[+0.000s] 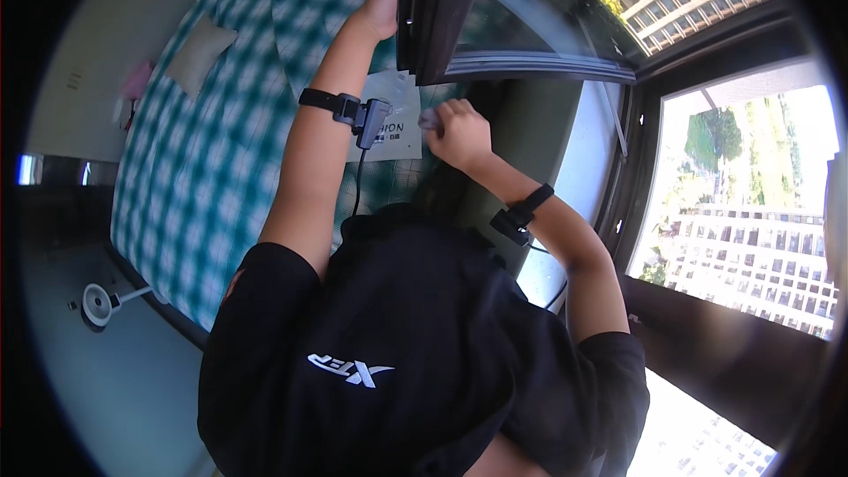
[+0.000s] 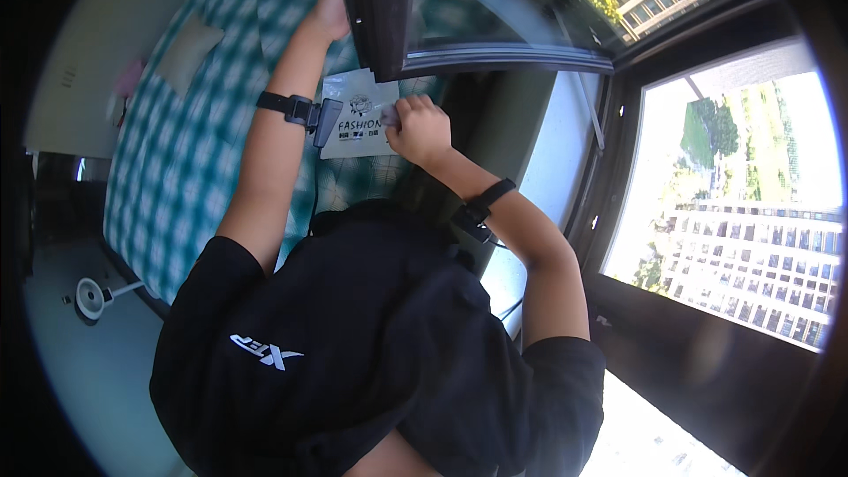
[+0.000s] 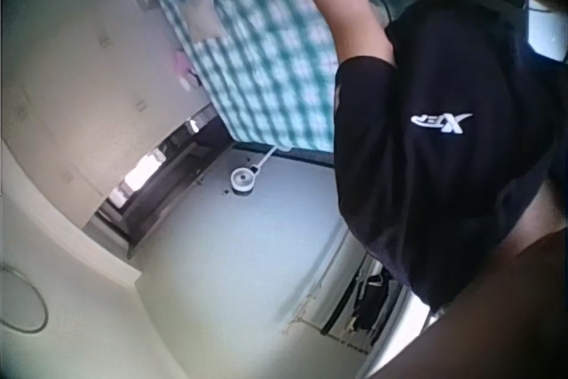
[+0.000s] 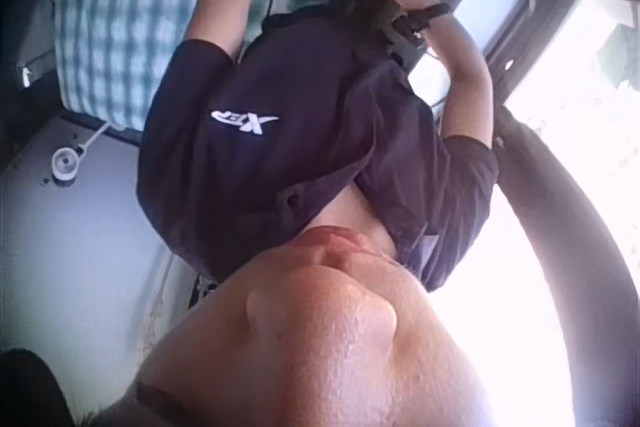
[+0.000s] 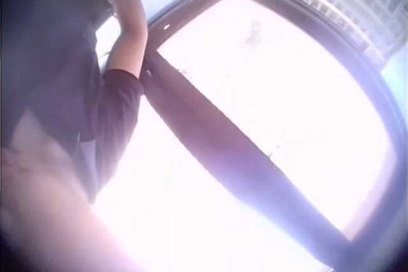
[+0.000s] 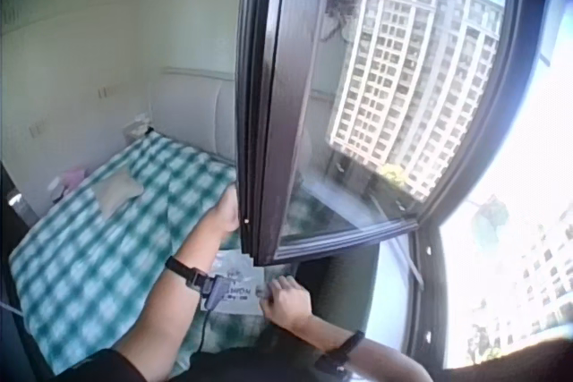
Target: The person wipes the upper, lower, and side edges of a window pane with a cloth. The person then closes the window and locks the handle.
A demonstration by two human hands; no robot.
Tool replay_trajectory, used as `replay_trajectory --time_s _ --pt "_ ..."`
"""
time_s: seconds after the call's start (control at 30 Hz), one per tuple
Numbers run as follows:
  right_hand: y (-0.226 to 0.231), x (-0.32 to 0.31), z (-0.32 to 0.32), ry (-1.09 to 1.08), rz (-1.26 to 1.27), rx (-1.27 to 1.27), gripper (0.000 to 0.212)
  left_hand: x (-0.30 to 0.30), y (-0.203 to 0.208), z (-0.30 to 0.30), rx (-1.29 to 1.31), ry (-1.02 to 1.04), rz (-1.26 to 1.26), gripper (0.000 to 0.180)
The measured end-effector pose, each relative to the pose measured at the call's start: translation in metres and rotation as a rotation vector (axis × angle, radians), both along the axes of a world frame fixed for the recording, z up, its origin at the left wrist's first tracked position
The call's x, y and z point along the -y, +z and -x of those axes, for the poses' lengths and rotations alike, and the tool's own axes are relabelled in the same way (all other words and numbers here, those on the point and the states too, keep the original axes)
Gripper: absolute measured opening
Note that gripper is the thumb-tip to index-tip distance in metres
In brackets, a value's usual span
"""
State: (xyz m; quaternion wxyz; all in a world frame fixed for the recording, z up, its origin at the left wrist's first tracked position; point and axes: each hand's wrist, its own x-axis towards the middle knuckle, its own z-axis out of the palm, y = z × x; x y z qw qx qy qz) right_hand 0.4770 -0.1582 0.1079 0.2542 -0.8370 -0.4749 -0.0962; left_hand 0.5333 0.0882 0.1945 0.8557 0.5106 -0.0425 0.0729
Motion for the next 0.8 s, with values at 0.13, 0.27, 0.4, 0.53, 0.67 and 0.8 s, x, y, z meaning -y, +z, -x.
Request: replay_trajectory --time_s 0.13,0.27,0.4,0.53,0.67,0.8 --pt "0.082 -0.016 -0.009 -0.058 -0.551 0.02 0.024 0.005 0.001 -0.003 -0.047 0.034 0.06 0.046" --pt "0.151 -0.044 -0.034 -0.099 -0.831 0.213 0.025 0.011 0.005 -0.001 -0.006 0.081 0.05 0.045" --pt "0.116 -0.042 -0.026 -0.148 -0.74 0.134 0.022 0.016 0.009 0.0 -0.018 0.129 0.088 0.042" --pt "0.05 -0.031 -0.025 -0.157 -0.606 0.054 0.021 0.011 0.001 0.0 -0.02 0.113 0.019 0.041" --pt "0.118 -0.048 -0.032 -0.128 -0.85 0.231 0.019 0.007 -0.001 -0.001 -0.009 0.096 0.032 0.045" --pt "0.203 -0.063 -0.046 -0.1 -1.0 0.367 0.017 0.022 0.02 0.007 0.004 0.099 0.097 0.046"
